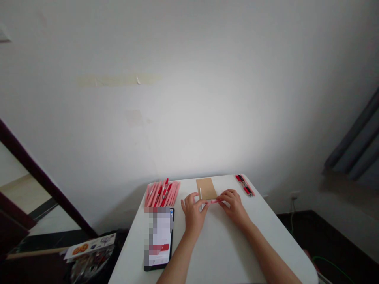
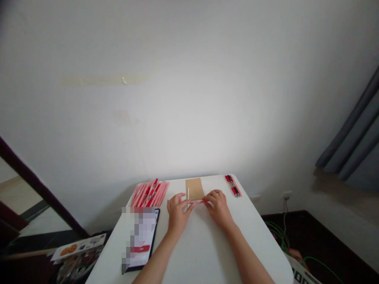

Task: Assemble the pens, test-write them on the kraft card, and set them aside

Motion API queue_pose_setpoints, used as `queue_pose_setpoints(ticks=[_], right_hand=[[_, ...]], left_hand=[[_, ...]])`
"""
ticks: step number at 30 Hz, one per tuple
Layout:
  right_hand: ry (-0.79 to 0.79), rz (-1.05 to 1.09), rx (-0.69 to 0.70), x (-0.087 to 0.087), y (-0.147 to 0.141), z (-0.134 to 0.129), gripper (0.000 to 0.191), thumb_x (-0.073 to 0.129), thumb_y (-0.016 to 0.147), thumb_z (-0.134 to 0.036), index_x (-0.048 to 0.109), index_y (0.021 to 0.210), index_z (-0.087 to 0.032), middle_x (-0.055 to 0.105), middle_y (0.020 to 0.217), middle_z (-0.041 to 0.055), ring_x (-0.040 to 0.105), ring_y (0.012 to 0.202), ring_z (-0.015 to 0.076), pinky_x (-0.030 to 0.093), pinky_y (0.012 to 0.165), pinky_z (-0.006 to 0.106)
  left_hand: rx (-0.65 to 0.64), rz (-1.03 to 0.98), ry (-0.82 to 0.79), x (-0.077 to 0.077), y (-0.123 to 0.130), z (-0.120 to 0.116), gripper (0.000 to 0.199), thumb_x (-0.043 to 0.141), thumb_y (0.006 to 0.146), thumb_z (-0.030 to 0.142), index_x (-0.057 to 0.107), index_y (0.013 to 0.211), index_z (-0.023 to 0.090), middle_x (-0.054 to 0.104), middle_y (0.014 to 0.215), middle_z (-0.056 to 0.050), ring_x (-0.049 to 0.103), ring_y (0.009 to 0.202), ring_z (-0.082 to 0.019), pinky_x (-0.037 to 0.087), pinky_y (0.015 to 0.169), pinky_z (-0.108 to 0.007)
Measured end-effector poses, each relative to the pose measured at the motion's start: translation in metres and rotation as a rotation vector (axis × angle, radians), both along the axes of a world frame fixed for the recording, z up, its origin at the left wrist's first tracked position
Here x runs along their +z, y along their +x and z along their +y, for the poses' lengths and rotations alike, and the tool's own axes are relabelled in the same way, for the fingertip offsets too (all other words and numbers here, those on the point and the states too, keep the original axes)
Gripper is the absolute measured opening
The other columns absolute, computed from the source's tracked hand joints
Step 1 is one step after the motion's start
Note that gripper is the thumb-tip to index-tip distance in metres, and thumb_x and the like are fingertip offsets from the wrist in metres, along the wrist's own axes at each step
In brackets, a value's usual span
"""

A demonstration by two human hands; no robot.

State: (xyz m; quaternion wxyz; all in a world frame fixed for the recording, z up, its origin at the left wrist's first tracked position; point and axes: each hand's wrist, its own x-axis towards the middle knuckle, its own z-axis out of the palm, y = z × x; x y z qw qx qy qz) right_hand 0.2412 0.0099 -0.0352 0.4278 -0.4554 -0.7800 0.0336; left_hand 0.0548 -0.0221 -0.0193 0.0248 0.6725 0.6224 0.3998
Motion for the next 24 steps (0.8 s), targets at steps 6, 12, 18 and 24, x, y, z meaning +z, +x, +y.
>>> queue_pose_setpoints(ticks=[6, 12, 18, 24], right_hand=[[-0.004, -0.005, 0.026, -0.0036, -0.0005, 0.0025, 0.015, 0.059, 0.086, -0.026, 0.071, 0.096, -0.029, 0.067, 0.092, 0.0061, 0.053, 0.097, 0.0245, 0.043, 0.086, 0.043], [-0.008, 0.000, 0.048, -0.0032, -0.0026, 0.0017, 0.016, 0.058, 0.087, -0.028, 0.071, 0.097, -0.030, 0.067, 0.092, 0.0068, 0.053, 0.097, 0.0248, 0.044, 0.086, 0.043], [0.000, 0.010, 0.047, -0.0060, -0.0036, 0.0031, 0.018, 0.060, 0.086, -0.026, 0.071, 0.098, -0.032, 0.065, 0.093, 0.0065, 0.053, 0.097, 0.0243, 0.045, 0.085, 0.042], [-0.023, 0.010, 0.052, -0.0051, -0.0039, 0.0022, 0.018, 0.062, 0.084, -0.026, 0.072, 0.098, -0.034, 0.065, 0.092, 0.0060, 0.054, 0.096, 0.0237, 0.045, 0.084, 0.041]], left_hand=[[-0.019, -0.011, -0.032, 0.0001, 0.0008, 0.0003, 0.009, 0.067, 0.078, 0.033, 0.073, 0.084, 0.035, 0.059, 0.114, -0.001, 0.051, 0.110, -0.022, 0.022, 0.109, -0.060], [-0.042, -0.012, -0.039, -0.0020, -0.0007, 0.0022, 0.009, 0.067, 0.078, 0.033, 0.073, 0.084, 0.034, 0.059, 0.114, -0.002, 0.050, 0.111, -0.023, 0.021, 0.109, -0.061], [-0.046, -0.032, -0.053, -0.0048, -0.0019, 0.0044, 0.009, 0.067, 0.078, 0.033, 0.073, 0.085, 0.033, 0.059, 0.115, -0.002, 0.052, 0.109, -0.022, 0.019, 0.110, -0.062], [-0.052, -0.024, -0.048, -0.0056, -0.0016, 0.0052, 0.009, 0.068, 0.077, 0.032, 0.073, 0.084, 0.033, 0.060, 0.115, -0.001, 0.053, 0.109, -0.022, 0.019, 0.110, -0.062]])
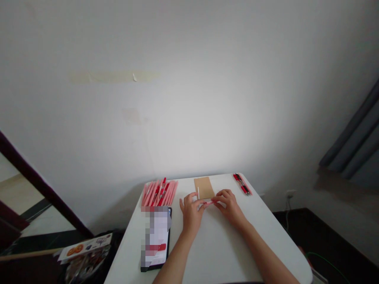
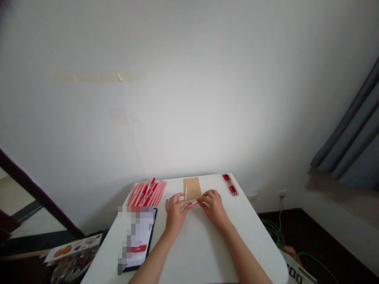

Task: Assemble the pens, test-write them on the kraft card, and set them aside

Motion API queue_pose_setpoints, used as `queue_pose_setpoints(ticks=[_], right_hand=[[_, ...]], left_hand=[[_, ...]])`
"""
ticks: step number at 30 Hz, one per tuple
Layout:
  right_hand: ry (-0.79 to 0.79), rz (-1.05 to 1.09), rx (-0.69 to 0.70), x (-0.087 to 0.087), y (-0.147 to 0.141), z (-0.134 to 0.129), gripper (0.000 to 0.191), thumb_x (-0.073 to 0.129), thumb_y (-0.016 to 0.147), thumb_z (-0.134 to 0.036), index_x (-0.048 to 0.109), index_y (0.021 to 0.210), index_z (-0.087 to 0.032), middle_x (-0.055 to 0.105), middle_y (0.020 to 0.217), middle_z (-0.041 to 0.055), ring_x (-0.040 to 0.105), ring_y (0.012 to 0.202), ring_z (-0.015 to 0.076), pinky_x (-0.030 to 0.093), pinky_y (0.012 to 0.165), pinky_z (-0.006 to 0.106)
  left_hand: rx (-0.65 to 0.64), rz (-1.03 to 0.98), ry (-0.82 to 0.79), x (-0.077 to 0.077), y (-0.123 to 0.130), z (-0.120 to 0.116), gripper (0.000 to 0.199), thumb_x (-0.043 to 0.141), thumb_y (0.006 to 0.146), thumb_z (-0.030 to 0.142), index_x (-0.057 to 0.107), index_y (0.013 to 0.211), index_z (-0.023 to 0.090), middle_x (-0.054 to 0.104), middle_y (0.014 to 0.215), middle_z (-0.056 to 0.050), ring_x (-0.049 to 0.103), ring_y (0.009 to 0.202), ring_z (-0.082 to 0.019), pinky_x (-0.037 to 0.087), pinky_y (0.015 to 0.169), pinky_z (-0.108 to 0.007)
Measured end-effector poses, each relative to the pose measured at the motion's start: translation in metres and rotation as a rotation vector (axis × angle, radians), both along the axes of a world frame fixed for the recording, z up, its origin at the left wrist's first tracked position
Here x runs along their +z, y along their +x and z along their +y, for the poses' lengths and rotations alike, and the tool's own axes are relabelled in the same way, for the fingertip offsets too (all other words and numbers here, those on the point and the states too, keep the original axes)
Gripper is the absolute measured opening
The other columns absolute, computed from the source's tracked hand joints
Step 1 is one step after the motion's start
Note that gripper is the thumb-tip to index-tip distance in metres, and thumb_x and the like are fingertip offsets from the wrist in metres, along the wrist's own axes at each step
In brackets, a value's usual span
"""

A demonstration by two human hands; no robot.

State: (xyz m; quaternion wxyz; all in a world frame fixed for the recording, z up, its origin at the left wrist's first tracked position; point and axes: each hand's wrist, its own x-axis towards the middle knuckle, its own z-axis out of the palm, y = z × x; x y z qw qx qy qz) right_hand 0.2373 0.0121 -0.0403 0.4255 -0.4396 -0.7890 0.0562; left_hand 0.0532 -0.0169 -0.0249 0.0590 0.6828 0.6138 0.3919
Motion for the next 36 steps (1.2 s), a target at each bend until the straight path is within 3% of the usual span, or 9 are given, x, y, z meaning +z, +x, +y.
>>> queue_pose_setpoints(ticks=[7, 14, 22, 27, 31, 36], right_hand=[[-0.069, 0.073, 0.015, 0.001, 0.000, 0.000, 0.018, 0.060, 0.086, -0.030, 0.072, 0.099, -0.031, 0.067, 0.090, 0.0059, 0.053, 0.096, 0.0239, 0.044, 0.086, 0.041], [-0.101, 0.202, -0.006, 0.004, 0.004, 0.001, 0.020, 0.058, 0.086, -0.039, 0.071, 0.095, -0.027, 0.069, 0.090, 0.0058, 0.056, 0.095, 0.0227, 0.046, 0.086, 0.038], [-0.233, 0.457, -0.070, 0.003, 0.007, 0.005, 0.042, 0.058, 0.079, -0.059, 0.071, 0.094, -0.022, 0.072, 0.094, 0.0105, 0.064, 0.092, 0.0261, 0.050, 0.086, 0.043], [-0.348, 0.613, -0.026, 0.000, 0.007, 0.010, 0.053, 0.060, 0.074, -0.063, 0.068, 0.101, -0.018, 0.072, 0.098, 0.0133, 0.067, 0.093, 0.0276, 0.050, 0.089, 0.044], [-0.287, 0.550, -0.081, 0.000, 0.008, 0.010, 0.054, 0.059, 0.075, -0.063, 0.068, 0.105, -0.018, 0.073, 0.095, 0.0121, 0.066, 0.094, 0.0278, 0.047, 0.091, 0.046], [-0.230, 0.407, -0.096, 0.000, 0.010, 0.008, 0.045, 0.055, 0.079, -0.062, 0.073, 0.089, -0.022, 0.072, 0.093, 0.0099, 0.062, 0.096, 0.0271, 0.046, 0.090, 0.044]], left_hand=[[0.008, 0.003, -0.012, 0.001, -0.001, 0.001, 0.023, 0.072, 0.073, 0.026, 0.072, 0.094, 0.033, 0.059, 0.118, -0.003, 0.052, 0.110, -0.023, 0.022, 0.109, -0.060], [0.050, 0.008, 0.020, -0.001, -0.003, 0.002, 0.019, 0.069, 0.076, 0.025, 0.071, 0.094, 0.028, 0.060, 0.114, -0.004, 0.052, 0.112, -0.023, 0.031, 0.105, -0.052], [0.102, -0.016, 0.008, 0.003, -0.005, 0.001, 0.020, 0.067, 0.077, 0.026, 0.070, 0.097, 0.028, 0.061, 0.112, -0.005, 0.052, 0.111, -0.024, 0.030, 0.105, -0.051], [0.104, -0.033, 0.000, 0.003, -0.005, 0.001, 0.021, 0.066, 0.078, 0.025, 0.070, 0.098, 0.028, 0.061, 0.112, -0.004, 0.052, 0.110, -0.022, 0.030, 0.104, -0.049], [0.103, -0.039, -0.005, 0.003, -0.005, 0.001, 0.020, 0.066, 0.078, 0.025, 0.070, 0.098, 0.028, 0.060, 0.112, -0.004, 0.052, 0.110, -0.022, 0.031, 0.104, -0.049], [0.106, -0.039, 0.001, 0.003, -0.005, 0.002, 0.018, 0.064, 0.080, 0.026, 0.070, 0.097, 0.027, 0.060, 0.111, -0.005, 0.052, 0.110, -0.022, 0.032, 0.103, -0.048]])
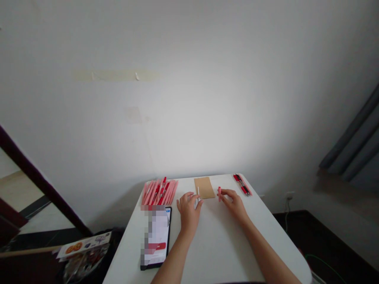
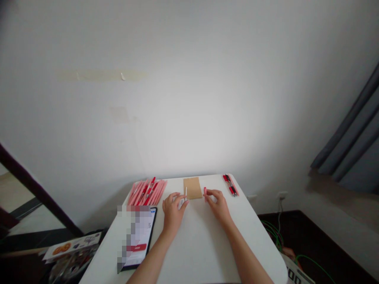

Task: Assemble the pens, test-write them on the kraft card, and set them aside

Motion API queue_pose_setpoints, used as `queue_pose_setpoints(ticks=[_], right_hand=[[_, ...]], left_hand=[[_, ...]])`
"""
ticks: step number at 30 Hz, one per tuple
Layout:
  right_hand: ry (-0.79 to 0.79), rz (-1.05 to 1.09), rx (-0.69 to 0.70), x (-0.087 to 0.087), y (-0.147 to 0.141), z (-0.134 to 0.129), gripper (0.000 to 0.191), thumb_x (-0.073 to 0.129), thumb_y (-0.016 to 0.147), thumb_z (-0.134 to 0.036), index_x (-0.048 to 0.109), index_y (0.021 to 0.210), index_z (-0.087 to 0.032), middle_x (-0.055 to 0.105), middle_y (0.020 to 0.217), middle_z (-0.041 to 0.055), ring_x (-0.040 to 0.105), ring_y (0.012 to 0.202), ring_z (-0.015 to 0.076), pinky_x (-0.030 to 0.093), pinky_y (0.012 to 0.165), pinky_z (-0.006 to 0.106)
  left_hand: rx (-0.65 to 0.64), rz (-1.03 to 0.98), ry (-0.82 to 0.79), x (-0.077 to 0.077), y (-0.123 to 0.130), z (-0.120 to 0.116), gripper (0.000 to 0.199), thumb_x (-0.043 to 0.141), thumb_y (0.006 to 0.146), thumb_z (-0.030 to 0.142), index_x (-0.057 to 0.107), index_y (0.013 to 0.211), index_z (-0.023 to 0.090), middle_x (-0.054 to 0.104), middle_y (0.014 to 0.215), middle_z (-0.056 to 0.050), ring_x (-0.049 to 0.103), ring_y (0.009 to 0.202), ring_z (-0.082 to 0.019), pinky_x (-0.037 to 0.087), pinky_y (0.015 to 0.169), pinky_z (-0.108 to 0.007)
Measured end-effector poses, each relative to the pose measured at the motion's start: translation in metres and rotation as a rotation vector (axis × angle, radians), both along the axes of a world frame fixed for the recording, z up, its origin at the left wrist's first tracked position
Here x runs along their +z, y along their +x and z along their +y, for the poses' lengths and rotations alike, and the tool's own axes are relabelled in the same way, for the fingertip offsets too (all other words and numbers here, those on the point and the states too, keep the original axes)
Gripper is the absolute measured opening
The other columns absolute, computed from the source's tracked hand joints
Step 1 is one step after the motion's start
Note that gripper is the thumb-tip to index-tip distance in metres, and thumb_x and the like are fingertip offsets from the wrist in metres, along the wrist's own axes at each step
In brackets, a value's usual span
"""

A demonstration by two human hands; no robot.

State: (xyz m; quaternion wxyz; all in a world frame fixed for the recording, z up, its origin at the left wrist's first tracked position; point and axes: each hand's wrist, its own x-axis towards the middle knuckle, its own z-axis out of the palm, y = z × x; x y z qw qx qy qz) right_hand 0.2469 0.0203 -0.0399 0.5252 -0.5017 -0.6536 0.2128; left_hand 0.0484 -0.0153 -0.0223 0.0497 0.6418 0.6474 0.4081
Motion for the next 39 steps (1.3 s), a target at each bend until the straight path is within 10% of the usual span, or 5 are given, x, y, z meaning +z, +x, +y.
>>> queue_pose_setpoints(ticks=[39], right_hand=[[-0.021, 0.042, -0.040, -0.0019, 0.0056, 0.0023, 0.050, 0.057, 0.078, -0.061, 0.068, 0.102, -0.019, 0.070, 0.091, 0.0109, 0.063, 0.089, 0.0259, 0.048, 0.086, 0.043]], left_hand=[[0.037, 0.033, -0.023, -0.0018, 0.0001, 0.0012, 0.018, 0.058, 0.083, 0.028, 0.070, 0.096, 0.027, 0.060, 0.112, -0.006, 0.052, 0.108, -0.023, 0.028, 0.105, -0.051]])
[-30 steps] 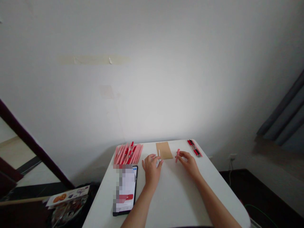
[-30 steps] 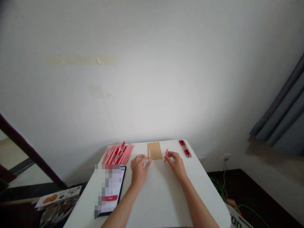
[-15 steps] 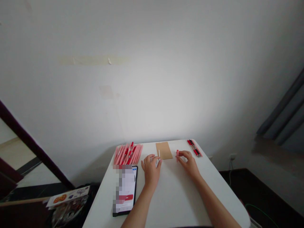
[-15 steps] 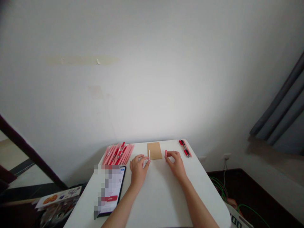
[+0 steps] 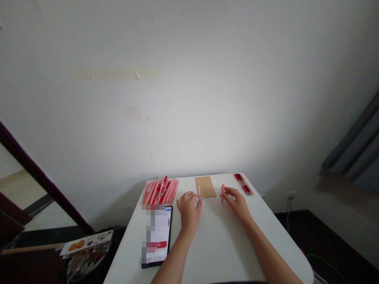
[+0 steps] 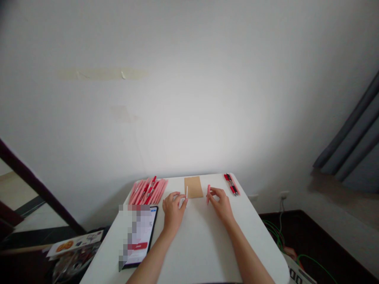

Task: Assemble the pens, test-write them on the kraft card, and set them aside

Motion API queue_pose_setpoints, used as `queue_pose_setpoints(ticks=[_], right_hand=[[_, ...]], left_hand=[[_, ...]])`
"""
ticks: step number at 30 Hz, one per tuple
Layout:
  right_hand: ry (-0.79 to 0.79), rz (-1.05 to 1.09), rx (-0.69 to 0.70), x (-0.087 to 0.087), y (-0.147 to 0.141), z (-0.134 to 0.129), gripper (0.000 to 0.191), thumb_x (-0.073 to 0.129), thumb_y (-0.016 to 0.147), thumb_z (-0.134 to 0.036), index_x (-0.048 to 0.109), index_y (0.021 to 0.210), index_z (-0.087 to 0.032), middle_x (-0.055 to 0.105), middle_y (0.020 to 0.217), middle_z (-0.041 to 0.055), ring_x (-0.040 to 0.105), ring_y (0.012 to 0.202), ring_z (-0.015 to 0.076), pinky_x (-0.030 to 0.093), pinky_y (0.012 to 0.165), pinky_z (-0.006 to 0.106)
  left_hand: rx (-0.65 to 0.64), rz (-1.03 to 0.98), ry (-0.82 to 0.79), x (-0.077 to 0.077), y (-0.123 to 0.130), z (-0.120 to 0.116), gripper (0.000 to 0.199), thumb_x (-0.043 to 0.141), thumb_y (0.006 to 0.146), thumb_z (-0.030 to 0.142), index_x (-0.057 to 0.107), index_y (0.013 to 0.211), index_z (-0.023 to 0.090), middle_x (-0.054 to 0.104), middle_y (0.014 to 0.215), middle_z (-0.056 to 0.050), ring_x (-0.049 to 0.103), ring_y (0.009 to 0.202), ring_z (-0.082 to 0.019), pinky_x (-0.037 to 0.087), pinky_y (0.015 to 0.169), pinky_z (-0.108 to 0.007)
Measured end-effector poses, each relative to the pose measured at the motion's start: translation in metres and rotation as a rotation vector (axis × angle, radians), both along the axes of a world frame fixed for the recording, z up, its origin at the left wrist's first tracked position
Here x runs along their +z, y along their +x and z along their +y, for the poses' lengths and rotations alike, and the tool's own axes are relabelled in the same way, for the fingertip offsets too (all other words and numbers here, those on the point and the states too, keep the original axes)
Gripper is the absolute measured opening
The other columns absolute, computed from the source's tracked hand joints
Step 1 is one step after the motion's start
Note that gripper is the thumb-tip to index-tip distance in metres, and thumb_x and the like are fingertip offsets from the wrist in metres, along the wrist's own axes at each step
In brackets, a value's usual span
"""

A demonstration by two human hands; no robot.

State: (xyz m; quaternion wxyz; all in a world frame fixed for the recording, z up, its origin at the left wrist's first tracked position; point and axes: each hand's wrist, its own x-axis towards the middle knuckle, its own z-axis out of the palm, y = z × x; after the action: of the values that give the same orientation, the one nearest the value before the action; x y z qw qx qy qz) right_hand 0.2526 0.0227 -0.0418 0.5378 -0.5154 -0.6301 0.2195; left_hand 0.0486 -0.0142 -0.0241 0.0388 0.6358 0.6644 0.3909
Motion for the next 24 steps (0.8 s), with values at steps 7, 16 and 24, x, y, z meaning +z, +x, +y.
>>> queue_pose_setpoints(ticks=[7, 16, 24], right_hand=[[0.139, -0.253, 0.031, -0.003, -0.002, -0.001, 0.030, 0.054, 0.087, -0.043, 0.071, 0.100, -0.023, 0.068, 0.084, 0.0082, 0.056, 0.091, 0.0244, 0.044, 0.087, 0.040], [0.037, -0.576, 0.019, -0.001, -0.007, -0.009, 0.026, 0.057, 0.085, -0.025, 0.072, 0.103, -0.035, 0.064, 0.098, 0.0063, 0.047, 0.103, 0.0252, 0.039, 0.091, 0.042], [0.051, -0.613, 0.015, -0.002, -0.009, -0.010, 0.025, 0.058, 0.086, -0.029, 0.071, 0.104, -0.041, 0.062, 0.100, 0.0057, 0.048, 0.104, 0.0248, 0.039, 0.092, 0.042]], left_hand=[[0.024, 0.042, 0.004, -0.003, -0.001, 0.001, 0.018, 0.059, 0.081, 0.024, 0.070, 0.094, 0.028, 0.060, 0.111, -0.005, 0.053, 0.107, -0.022, 0.028, 0.105, -0.053], [0.034, 0.144, 0.002, -0.002, 0.001, -0.005, 0.019, 0.065, 0.076, 0.025, 0.070, 0.094, 0.028, 0.058, 0.115, -0.005, 0.047, 0.116, -0.026, 0.023, 0.108, -0.057], [0.065, 0.168, -0.002, 0.001, 0.002, -0.005, 0.010, 0.068, 0.073, 0.026, 0.069, 0.083, 0.025, 0.058, 0.113, -0.005, 0.047, 0.115, -0.026, 0.023, 0.107, -0.057]])
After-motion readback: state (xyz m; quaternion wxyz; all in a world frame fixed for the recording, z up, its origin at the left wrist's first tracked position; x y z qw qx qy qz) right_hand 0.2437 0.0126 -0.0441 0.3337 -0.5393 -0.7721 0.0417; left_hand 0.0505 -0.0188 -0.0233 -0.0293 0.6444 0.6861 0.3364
